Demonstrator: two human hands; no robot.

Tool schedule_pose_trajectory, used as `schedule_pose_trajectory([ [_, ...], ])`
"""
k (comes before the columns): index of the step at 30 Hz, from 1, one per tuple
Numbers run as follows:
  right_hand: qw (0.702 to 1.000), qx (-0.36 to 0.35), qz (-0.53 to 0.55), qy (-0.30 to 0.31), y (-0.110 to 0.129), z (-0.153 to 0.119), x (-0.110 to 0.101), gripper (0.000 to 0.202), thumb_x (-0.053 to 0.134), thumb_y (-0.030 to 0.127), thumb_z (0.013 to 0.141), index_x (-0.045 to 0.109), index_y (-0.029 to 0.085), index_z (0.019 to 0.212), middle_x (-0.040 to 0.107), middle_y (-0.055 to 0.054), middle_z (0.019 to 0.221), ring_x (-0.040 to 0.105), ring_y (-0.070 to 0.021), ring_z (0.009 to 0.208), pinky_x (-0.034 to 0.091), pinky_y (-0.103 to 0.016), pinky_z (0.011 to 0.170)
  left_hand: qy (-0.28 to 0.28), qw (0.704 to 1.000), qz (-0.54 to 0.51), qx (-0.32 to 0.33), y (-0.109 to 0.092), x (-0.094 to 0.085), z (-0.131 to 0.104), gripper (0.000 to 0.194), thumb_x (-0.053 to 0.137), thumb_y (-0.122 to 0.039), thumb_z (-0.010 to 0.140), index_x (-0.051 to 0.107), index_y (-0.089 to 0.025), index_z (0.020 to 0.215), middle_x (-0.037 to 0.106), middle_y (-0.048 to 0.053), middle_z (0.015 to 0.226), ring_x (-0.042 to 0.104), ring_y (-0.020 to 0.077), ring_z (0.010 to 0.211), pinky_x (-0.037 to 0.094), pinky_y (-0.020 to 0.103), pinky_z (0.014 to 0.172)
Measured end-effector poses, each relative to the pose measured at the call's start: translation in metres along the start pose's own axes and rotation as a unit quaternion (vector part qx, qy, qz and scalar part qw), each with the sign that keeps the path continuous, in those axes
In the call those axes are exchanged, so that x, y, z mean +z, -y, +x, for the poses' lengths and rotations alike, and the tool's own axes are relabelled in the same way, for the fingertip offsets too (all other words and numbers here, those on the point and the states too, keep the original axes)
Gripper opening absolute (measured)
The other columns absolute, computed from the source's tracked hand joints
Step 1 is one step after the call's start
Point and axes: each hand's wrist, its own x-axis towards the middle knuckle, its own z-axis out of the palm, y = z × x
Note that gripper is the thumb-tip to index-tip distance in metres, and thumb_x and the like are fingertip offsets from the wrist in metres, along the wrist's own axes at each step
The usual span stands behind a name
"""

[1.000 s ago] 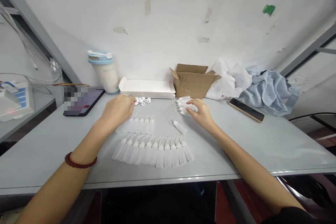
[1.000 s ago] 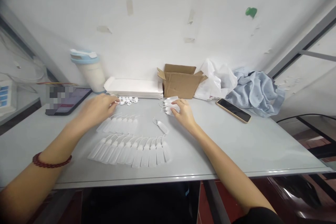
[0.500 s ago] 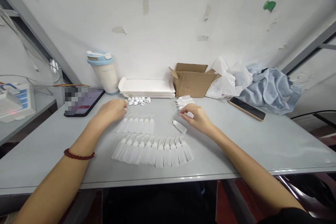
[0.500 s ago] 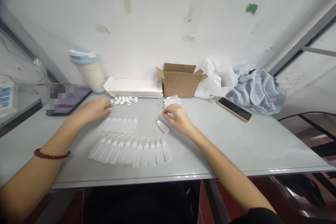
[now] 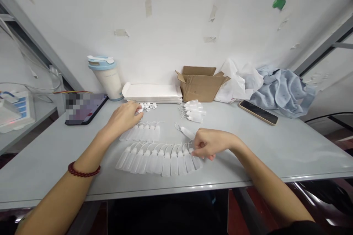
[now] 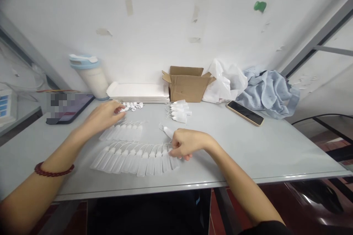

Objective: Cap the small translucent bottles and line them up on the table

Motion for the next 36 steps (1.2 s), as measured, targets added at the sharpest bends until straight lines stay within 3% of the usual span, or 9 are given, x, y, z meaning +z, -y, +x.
schedule_pose_trajectory([
  [10, 0.998, 0.047, -0.043, 0.028, 0.001, 0.004, 0.002, 0.034, 0.052, 0.029, 0.074, 0.047, 0.017, 0.042, 0.056, 0.001, 0.041, 0.051, -0.0104, 0.039, 0.041, -0.024, 0.049, -0.027, 0.998, 0.021, 0.045, -0.012, 0.005, -0.005, 0.027, 0.041, -0.032, 0.084, 0.063, -0.017, 0.089, 0.066, 0.009, 0.091, 0.062, 0.0246, 0.082, 0.045, 0.031, 0.069],
  [18, 0.998, 0.039, -0.054, 0.002, -0.007, 0.006, 0.001, 0.033, 0.053, 0.030, 0.074, 0.048, 0.017, 0.044, 0.057, 0.001, 0.042, 0.054, -0.0109, 0.040, 0.043, -0.024, 0.049, -0.028, 0.998, -0.005, 0.047, -0.013, 0.007, -0.005, 0.028, 0.042, -0.033, 0.085, 0.064, -0.016, 0.089, 0.064, 0.009, 0.089, 0.061, 0.0239, 0.080, 0.045, 0.033, 0.068],
  [23, 0.999, 0.027, -0.011, -0.032, -0.010, 0.006, -0.001, 0.025, 0.054, 0.025, 0.072, 0.051, 0.016, 0.049, 0.059, 0.001, 0.047, 0.058, -0.0119, 0.043, 0.044, -0.023, 0.048, -0.024, 0.990, -0.131, 0.053, -0.020, 0.005, -0.006, 0.025, 0.048, -0.035, 0.083, 0.065, -0.017, 0.087, 0.067, 0.007, 0.089, 0.062, 0.0218, 0.082, 0.048, 0.032, 0.071],
  [29, 0.995, -0.011, 0.027, -0.099, -0.010, 0.006, -0.004, 0.027, 0.055, 0.025, 0.074, 0.046, 0.017, 0.050, 0.060, 0.001, 0.050, 0.057, -0.0109, 0.045, 0.040, -0.021, 0.046, 0.004, 0.958, -0.285, 0.024, -0.033, 0.000, -0.010, 0.026, 0.056, -0.039, 0.079, 0.068, -0.018, 0.088, 0.070, 0.005, 0.096, 0.063, 0.0210, 0.085, 0.051, 0.033, 0.072],
  [36, 0.978, -0.067, 0.051, -0.188, -0.007, 0.008, -0.002, 0.029, 0.054, 0.027, 0.080, 0.050, 0.016, 0.054, 0.056, 0.002, 0.050, 0.055, -0.0095, 0.046, 0.034, -0.020, 0.046, 0.073, 0.916, -0.393, 0.004, -0.045, -0.006, -0.016, 0.026, 0.061, -0.039, 0.079, 0.068, -0.018, 0.093, 0.070, 0.007, 0.104, 0.064, 0.0223, 0.093, 0.052, 0.034, 0.078],
])
